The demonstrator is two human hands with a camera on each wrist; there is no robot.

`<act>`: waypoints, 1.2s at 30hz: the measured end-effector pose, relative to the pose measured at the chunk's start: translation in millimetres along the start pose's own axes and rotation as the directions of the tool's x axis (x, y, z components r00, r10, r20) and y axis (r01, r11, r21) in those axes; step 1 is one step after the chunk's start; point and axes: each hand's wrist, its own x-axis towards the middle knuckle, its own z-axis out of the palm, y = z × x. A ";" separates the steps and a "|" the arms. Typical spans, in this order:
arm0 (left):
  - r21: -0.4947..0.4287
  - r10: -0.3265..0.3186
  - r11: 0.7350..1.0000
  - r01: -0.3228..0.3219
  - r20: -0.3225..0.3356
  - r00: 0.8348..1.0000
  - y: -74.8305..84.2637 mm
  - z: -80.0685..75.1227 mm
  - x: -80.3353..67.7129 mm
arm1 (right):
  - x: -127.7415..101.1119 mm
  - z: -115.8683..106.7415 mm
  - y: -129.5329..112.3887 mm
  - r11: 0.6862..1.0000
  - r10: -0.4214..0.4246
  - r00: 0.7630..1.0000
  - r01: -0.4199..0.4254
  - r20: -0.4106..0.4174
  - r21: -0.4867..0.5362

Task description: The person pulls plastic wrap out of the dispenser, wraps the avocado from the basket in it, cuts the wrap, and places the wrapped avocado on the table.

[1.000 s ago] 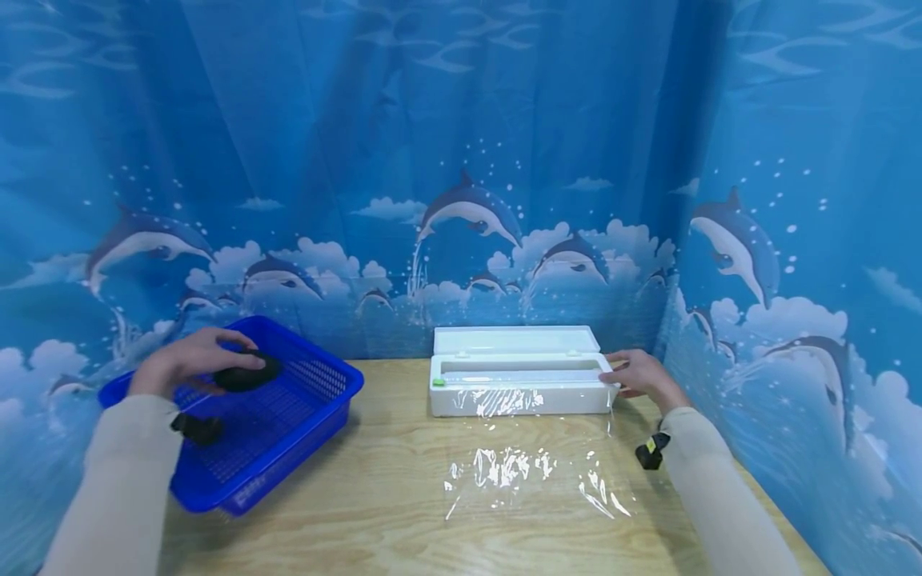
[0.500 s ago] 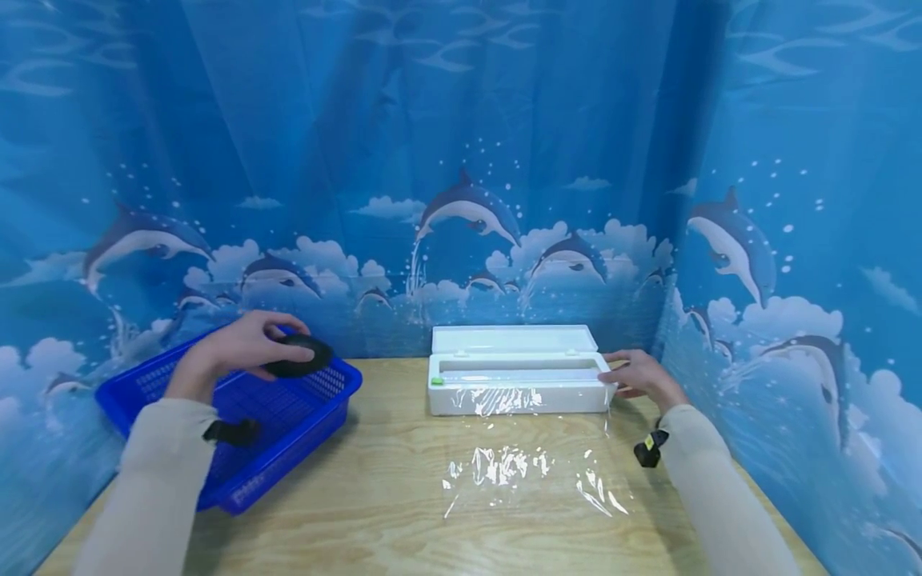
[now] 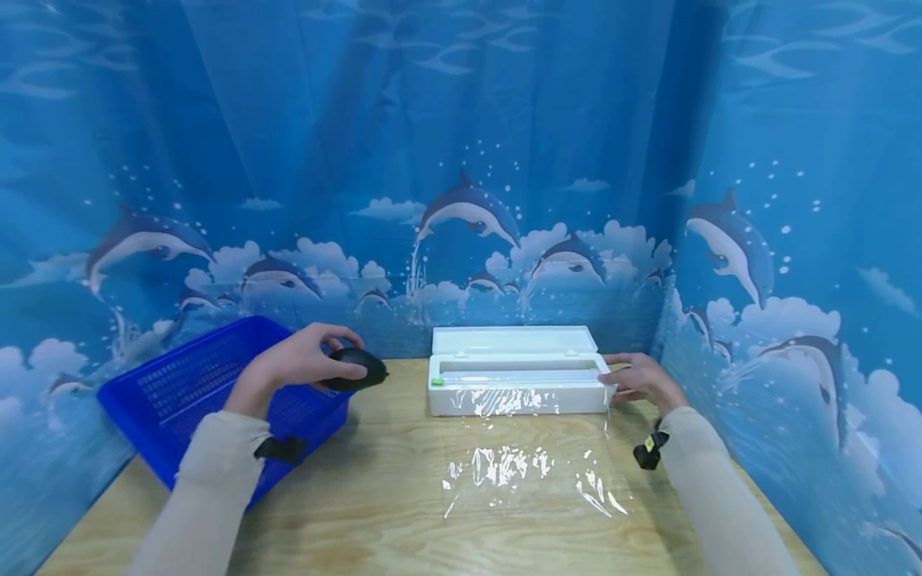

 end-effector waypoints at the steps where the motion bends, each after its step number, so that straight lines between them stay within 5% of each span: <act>1: -0.003 -0.001 1.000 0.001 0.002 1.000 1.0 3.5 1.4 | 0.4 0.1 0.2 1.000 0.002 1.000 -0.002 -0.001 0.002; 16: -0.009 0.028 1.000 -0.028 0.053 0.998 17.3 66.6 26.7 | 2.3 0.6 3.1 0.998 -0.003 1.000 0.003 0.011 0.060; 36: -0.056 0.190 0.981 -0.185 0.087 0.978 53.1 158.5 52.8 | 5.9 -0.4 6.1 0.999 0.013 1.000 -0.013 -0.006 0.051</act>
